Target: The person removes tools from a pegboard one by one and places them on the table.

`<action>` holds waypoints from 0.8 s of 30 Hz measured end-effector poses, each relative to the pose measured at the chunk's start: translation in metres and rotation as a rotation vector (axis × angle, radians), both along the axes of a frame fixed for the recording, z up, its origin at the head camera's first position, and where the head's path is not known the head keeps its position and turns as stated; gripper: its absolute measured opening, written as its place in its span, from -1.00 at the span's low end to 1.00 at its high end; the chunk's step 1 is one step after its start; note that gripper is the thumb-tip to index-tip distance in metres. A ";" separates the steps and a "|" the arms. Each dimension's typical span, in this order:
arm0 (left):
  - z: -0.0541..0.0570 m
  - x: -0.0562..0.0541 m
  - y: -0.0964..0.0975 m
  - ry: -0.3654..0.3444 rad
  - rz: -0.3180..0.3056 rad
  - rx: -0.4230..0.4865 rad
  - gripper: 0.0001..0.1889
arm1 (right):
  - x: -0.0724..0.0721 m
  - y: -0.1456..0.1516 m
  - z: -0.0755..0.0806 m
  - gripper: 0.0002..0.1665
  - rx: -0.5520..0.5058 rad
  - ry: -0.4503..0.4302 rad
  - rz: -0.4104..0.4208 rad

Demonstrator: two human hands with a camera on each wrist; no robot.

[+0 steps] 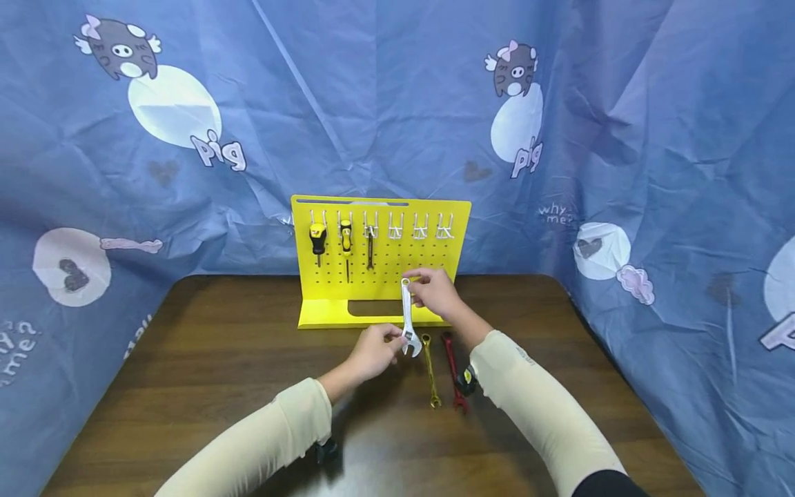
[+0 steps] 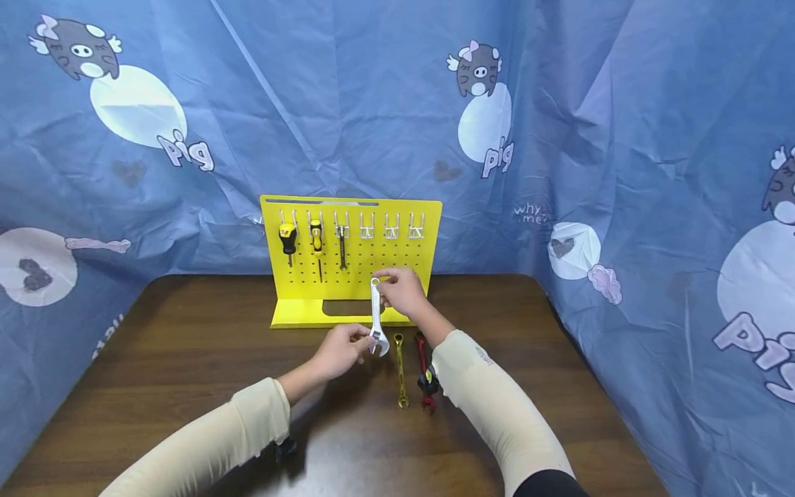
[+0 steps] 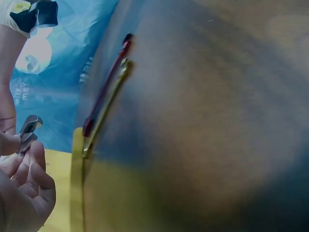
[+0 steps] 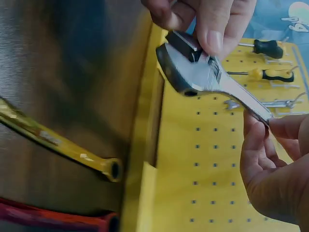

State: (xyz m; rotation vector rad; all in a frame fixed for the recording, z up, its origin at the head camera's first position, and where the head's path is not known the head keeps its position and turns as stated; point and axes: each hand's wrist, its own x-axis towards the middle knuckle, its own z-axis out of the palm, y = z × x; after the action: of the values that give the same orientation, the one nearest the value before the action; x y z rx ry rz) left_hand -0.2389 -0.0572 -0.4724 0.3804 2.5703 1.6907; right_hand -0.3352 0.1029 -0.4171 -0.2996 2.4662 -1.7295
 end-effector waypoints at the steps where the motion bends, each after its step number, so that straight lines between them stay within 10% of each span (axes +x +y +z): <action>1: -0.003 0.002 0.001 -0.010 -0.003 0.000 -0.85 | 0.001 0.002 -0.004 -0.71 0.002 -0.028 -0.005; 15: -0.039 0.027 -0.001 -0.045 -0.042 -0.117 -0.94 | 0.023 0.005 -0.064 -0.71 0.079 -0.215 -0.003; 24: -0.036 0.028 -0.004 0.036 -0.010 -0.315 -0.87 | 0.022 0.001 -0.070 -0.72 0.106 -0.210 -0.022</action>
State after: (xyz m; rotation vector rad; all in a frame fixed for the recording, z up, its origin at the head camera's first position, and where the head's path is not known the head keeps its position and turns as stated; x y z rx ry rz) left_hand -0.2107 -0.0613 -0.5083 0.4069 2.7901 1.2542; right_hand -0.3130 0.1042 -0.4871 -0.0767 2.4051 -1.5429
